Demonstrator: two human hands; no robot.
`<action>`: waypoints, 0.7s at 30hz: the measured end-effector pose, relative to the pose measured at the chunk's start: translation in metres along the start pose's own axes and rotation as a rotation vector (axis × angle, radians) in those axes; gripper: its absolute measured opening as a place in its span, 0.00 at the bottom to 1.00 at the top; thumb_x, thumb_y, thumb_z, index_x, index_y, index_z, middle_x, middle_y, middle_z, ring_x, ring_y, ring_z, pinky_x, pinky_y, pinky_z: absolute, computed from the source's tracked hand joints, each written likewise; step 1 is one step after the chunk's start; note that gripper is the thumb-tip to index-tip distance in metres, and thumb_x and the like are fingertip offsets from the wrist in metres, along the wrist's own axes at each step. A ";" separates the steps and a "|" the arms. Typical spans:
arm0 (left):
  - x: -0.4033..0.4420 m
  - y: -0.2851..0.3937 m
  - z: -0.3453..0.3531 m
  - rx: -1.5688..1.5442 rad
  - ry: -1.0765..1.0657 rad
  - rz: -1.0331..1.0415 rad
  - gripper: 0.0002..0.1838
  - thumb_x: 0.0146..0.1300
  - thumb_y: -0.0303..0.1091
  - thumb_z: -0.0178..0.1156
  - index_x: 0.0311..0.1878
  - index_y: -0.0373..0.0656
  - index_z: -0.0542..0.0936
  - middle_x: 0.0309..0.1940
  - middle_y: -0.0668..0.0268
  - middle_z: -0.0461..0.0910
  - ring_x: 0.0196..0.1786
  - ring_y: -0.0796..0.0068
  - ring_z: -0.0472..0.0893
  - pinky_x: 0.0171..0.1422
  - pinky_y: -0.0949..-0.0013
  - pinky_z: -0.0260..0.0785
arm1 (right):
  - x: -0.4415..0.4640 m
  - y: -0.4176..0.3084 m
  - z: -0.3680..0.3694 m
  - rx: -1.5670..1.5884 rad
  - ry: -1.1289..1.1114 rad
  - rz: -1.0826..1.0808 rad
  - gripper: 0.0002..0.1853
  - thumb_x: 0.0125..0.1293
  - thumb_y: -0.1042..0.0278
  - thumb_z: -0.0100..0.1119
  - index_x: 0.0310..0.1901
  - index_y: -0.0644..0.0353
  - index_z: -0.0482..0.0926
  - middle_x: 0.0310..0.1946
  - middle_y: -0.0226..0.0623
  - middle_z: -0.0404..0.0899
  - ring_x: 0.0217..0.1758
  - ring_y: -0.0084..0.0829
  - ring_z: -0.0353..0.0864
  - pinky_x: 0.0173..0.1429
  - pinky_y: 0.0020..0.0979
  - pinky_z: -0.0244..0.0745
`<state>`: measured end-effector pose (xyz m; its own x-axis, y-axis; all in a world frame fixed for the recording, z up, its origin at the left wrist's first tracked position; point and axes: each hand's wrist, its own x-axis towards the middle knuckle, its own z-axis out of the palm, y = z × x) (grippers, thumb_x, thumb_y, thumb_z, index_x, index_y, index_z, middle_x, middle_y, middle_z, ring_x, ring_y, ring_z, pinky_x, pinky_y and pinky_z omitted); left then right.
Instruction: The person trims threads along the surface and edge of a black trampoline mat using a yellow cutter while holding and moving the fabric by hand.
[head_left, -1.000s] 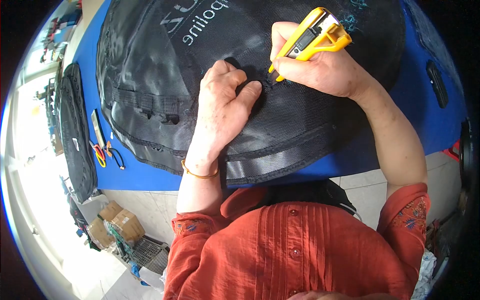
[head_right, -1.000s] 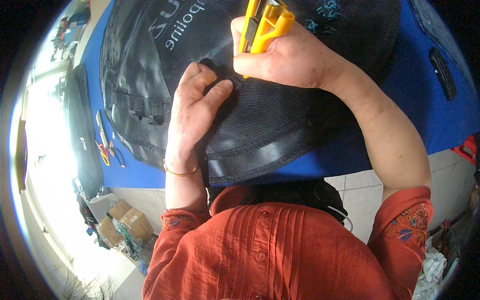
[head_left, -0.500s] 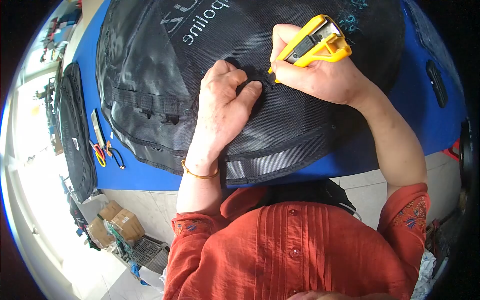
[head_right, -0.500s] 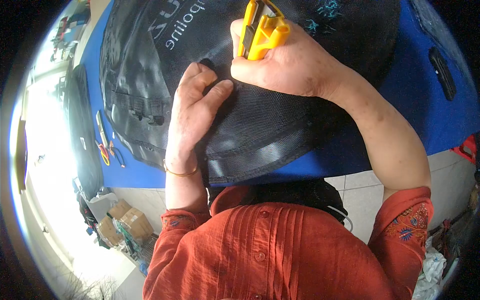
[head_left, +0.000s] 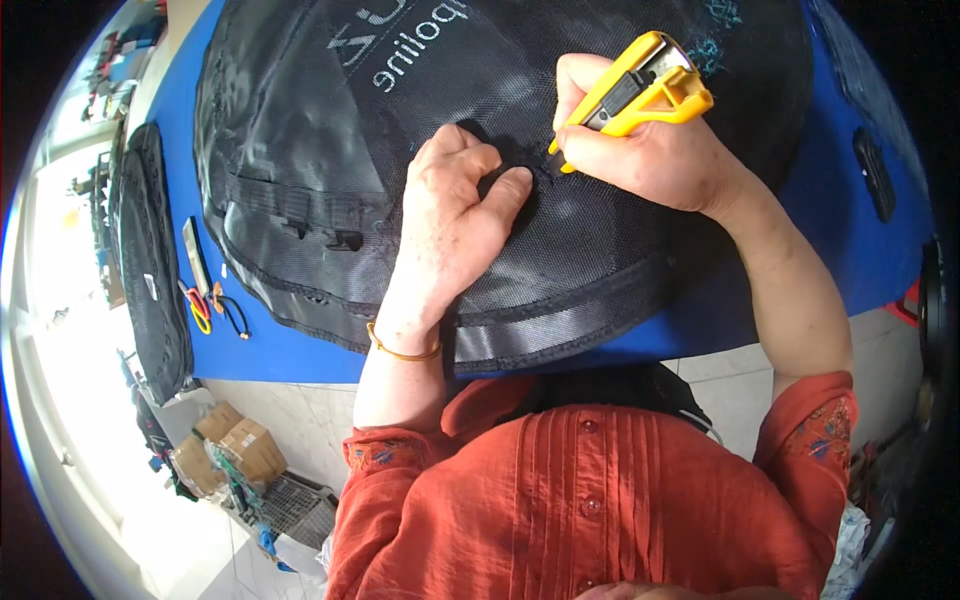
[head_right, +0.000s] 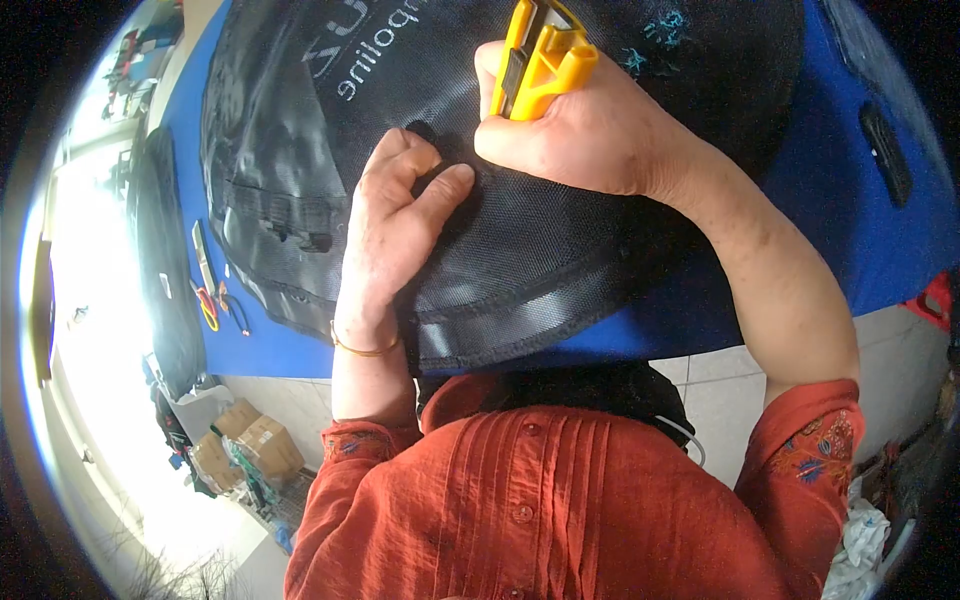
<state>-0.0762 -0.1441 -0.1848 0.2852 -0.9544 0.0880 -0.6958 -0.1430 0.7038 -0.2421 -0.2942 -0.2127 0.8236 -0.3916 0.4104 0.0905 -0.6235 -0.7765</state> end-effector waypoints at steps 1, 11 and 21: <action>0.000 0.000 0.001 0.004 0.015 0.007 0.10 0.58 0.29 0.72 0.29 0.33 0.82 0.30 0.60 0.75 0.38 0.61 0.77 0.45 0.59 0.72 | -0.001 0.002 0.000 -0.012 0.005 -0.033 0.06 0.65 0.74 0.63 0.37 0.58 0.74 0.28 0.32 0.76 0.31 0.23 0.80 0.36 0.28 0.76; 0.001 -0.006 0.008 0.026 0.089 0.097 0.08 0.58 0.27 0.70 0.27 0.34 0.82 0.28 0.57 0.76 0.35 0.57 0.78 0.42 0.56 0.72 | 0.003 0.001 0.007 0.138 0.056 0.070 0.06 0.71 0.71 0.66 0.42 0.58 0.77 0.35 0.29 0.79 0.37 0.21 0.81 0.41 0.23 0.76; 0.001 -0.005 0.007 0.032 0.068 0.075 0.08 0.58 0.27 0.69 0.27 0.34 0.82 0.29 0.57 0.76 0.36 0.55 0.79 0.43 0.55 0.72 | 0.002 0.002 0.001 0.104 -0.020 0.045 0.06 0.71 0.71 0.66 0.42 0.58 0.77 0.35 0.30 0.78 0.37 0.23 0.80 0.42 0.24 0.76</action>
<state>-0.0768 -0.1460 -0.1936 0.2748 -0.9430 0.1879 -0.7375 -0.0813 0.6705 -0.2400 -0.2956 -0.2139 0.8393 -0.4031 0.3648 0.1097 -0.5316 -0.8398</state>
